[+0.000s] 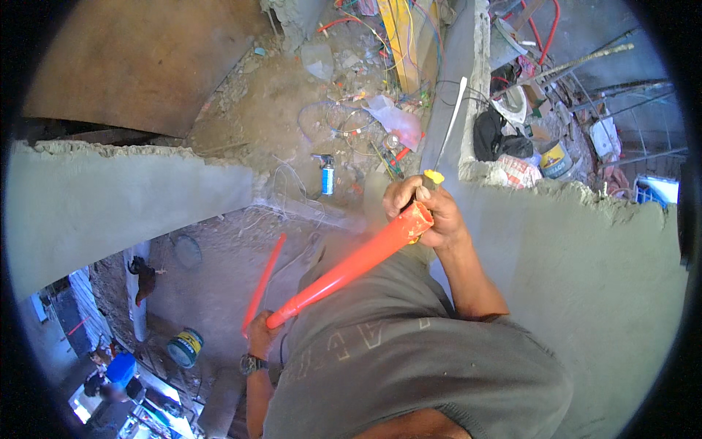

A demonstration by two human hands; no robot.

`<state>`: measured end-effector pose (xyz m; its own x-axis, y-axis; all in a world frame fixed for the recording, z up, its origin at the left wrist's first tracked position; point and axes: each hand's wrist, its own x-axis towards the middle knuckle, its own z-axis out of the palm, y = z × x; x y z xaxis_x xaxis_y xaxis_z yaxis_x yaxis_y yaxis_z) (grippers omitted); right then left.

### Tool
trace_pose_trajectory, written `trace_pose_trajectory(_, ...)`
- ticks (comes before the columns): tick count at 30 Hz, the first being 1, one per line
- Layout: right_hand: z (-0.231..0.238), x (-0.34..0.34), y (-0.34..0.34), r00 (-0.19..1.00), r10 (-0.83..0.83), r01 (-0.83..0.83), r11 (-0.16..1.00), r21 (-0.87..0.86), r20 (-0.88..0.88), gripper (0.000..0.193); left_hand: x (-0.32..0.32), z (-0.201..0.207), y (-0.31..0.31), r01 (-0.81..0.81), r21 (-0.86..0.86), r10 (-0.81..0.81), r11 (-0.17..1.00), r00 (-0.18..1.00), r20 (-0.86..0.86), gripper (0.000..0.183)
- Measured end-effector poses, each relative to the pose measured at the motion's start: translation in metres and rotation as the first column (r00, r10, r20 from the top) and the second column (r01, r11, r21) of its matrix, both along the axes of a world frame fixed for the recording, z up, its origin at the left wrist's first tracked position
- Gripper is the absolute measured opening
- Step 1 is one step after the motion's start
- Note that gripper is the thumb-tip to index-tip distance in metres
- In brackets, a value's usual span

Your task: The person uses a blowtorch to heat a red plastic pipe, then bends it into a curved shape. They measure the pipe with a tape measure and adjust its position on the floor.

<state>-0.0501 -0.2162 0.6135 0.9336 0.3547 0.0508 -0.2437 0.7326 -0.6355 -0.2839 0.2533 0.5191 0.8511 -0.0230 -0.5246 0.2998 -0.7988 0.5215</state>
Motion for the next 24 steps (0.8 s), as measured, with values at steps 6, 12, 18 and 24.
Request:
trace_pose_trajectory(6,0.031,0.018,-0.021,0.949,0.169,-0.098,0.961,-0.259,0.266,0.018,0.013,0.005,0.007,0.078,-0.023,-0.077,0.997,0.997,0.013,0.027)
trace_pose_trajectory(12,0.078,0.021,-0.019,0.993,-0.105,0.117,0.702,-0.702,0.06,0.011,0.028,0.02,-0.009,-0.037,-0.05,0.039,0.998,0.999,0.033,0.027)
trace_pose_trajectory(18,0.053,0.013,-0.012,0.885,-0.4,0.137,0.715,-0.685,-0.24,0.009,0.024,0.027,-0.023,-0.001,0.092,0.001,0.996,1.0,-0.003,0.027)
trace_pose_trajectory(24,0.0,0.021,-0.011,0.783,-0.503,0.261,0.799,-0.541,-0.365,0.01,0.035,0.027,-0.023,0.048,0.09,-0.051,0.995,0.998,0.028,0.03)
